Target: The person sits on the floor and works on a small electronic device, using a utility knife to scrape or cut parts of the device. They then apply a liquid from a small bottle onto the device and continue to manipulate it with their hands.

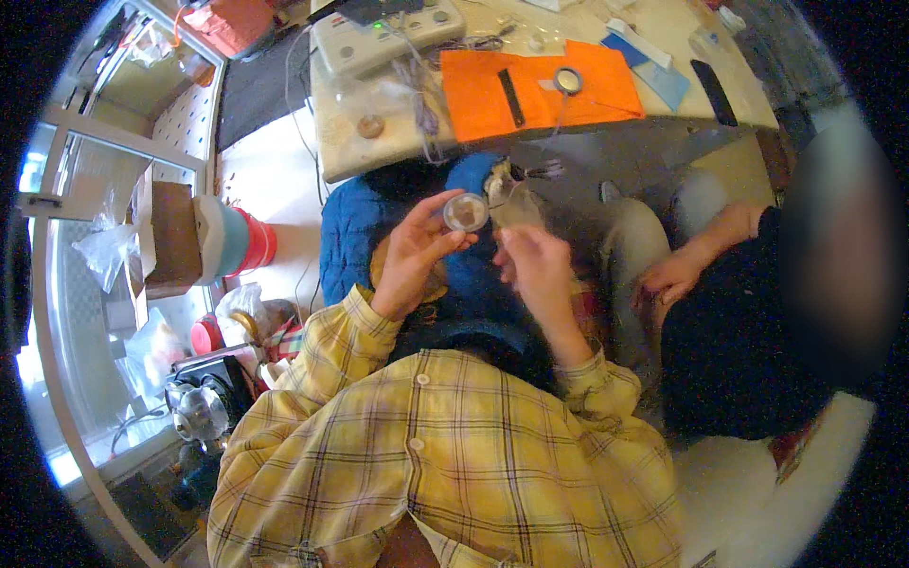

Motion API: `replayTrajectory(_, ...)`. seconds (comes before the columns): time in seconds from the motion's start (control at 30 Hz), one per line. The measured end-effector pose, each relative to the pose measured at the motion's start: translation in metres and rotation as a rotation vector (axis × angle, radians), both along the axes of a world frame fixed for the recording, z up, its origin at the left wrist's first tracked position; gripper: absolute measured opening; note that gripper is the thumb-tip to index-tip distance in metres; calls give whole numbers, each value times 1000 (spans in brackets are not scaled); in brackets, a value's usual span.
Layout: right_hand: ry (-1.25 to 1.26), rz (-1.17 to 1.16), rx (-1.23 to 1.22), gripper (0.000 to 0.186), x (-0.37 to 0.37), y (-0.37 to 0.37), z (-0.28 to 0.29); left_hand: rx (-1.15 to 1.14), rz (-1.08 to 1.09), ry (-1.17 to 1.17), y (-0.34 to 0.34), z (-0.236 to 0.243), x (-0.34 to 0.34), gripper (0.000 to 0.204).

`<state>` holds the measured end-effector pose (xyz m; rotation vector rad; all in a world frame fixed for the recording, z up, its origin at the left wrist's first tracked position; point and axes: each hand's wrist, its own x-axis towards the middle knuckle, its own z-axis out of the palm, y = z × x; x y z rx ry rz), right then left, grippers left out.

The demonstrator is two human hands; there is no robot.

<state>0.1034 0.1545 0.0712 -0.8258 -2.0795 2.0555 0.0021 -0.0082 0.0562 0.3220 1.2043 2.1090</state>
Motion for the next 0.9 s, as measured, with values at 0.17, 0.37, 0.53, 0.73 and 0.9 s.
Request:
replayTrajectory(0.17,77,-79,-259,19,5,0,-14,-22,-48,-15,11,-4,22,52)
replayTrajectory(0.37,113,5,-284,20,0,2,0,-103,-43,-30,4,6,25,45)
replayTrajectory(0.53,178,131,-36,19,-7,3,3,28,-153,-260,9,3,23,55)
replayTrajectory(0.73,259,134,355,19,-10,9,12,195,-242,-494,7,4,19,53)
replayTrajectory(0.9,211,149,450,18,-10,11,22,232,-232,-546,4,-4,14,46)
